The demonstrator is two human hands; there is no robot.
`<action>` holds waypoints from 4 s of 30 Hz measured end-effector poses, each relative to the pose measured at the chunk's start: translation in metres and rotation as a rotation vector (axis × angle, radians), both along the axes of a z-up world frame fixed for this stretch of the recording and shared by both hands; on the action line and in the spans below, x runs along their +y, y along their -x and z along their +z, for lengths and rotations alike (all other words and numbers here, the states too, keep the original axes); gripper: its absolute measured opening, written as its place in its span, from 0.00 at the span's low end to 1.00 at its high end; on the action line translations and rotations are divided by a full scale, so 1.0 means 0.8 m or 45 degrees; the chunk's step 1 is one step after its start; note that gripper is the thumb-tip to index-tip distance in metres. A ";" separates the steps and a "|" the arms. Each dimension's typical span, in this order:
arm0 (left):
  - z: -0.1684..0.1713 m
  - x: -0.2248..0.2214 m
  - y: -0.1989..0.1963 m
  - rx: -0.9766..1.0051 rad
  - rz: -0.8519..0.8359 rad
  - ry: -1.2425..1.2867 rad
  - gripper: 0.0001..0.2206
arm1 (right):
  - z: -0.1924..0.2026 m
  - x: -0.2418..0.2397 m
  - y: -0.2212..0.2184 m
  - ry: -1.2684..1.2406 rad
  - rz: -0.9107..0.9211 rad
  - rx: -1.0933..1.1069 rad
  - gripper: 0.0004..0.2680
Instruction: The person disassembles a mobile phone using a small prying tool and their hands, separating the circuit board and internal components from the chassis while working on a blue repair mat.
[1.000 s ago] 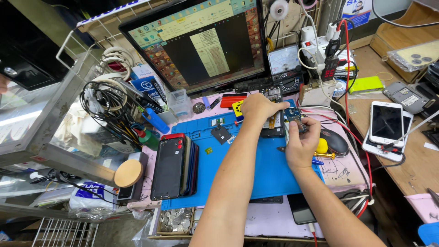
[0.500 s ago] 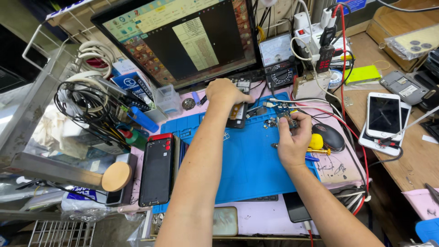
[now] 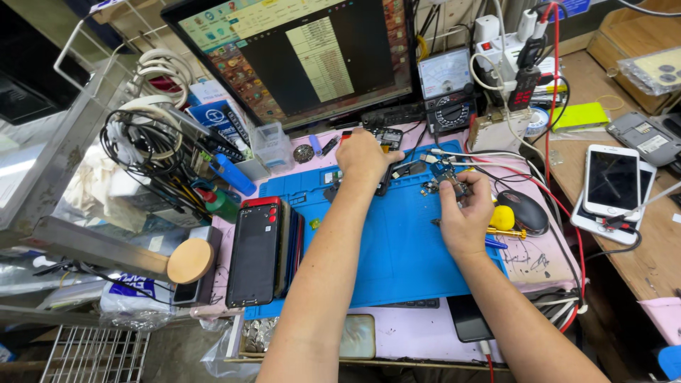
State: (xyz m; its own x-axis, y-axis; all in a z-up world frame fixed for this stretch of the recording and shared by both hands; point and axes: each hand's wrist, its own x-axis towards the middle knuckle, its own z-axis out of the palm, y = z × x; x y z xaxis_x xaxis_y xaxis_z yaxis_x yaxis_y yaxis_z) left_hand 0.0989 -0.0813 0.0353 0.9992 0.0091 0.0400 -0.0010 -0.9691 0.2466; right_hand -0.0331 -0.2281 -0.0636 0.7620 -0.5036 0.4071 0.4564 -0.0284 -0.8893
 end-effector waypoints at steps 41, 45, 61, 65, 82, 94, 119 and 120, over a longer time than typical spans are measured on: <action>-0.135 0.119 0.210 0.694 -0.308 3.279 0.17 | 0.035 0.026 0.068 -0.060 0.625 0.611 0.14; -0.134 0.118 0.212 0.561 -0.322 3.135 0.16 | 0.019 0.024 0.084 -0.055 0.621 0.527 0.15; -0.126 0.114 0.220 0.478 -0.186 2.870 0.17 | 0.015 0.022 0.090 0.032 0.682 0.465 0.14; -0.135 0.114 0.217 0.464 -0.146 2.807 0.14 | 0.013 0.020 0.088 0.022 0.692 0.475 0.12; -0.115 0.137 0.210 0.425 -0.193 2.061 0.12 | 0.014 0.019 0.085 -0.015 0.697 0.489 0.12; -0.101 0.138 0.218 0.561 -0.201 2.109 0.13 | 0.018 0.019 0.087 -0.019 0.696 0.499 0.12; -0.110 0.143 0.194 0.472 -0.143 2.085 0.05 | 0.016 0.020 0.086 -0.006 0.705 0.492 0.12; -0.099 0.140 0.183 0.420 -0.173 2.047 0.05 | 0.016 0.021 0.085 -0.001 0.704 0.490 0.12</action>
State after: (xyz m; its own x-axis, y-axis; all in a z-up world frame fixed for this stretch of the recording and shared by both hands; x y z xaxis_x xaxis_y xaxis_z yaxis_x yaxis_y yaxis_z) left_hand -0.0478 0.0309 -0.0437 0.9590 -0.2545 -0.1245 0.1937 0.2679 0.9438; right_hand -0.1014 -0.2114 -0.0506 0.9985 0.0019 0.0547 0.0541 0.1191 -0.9914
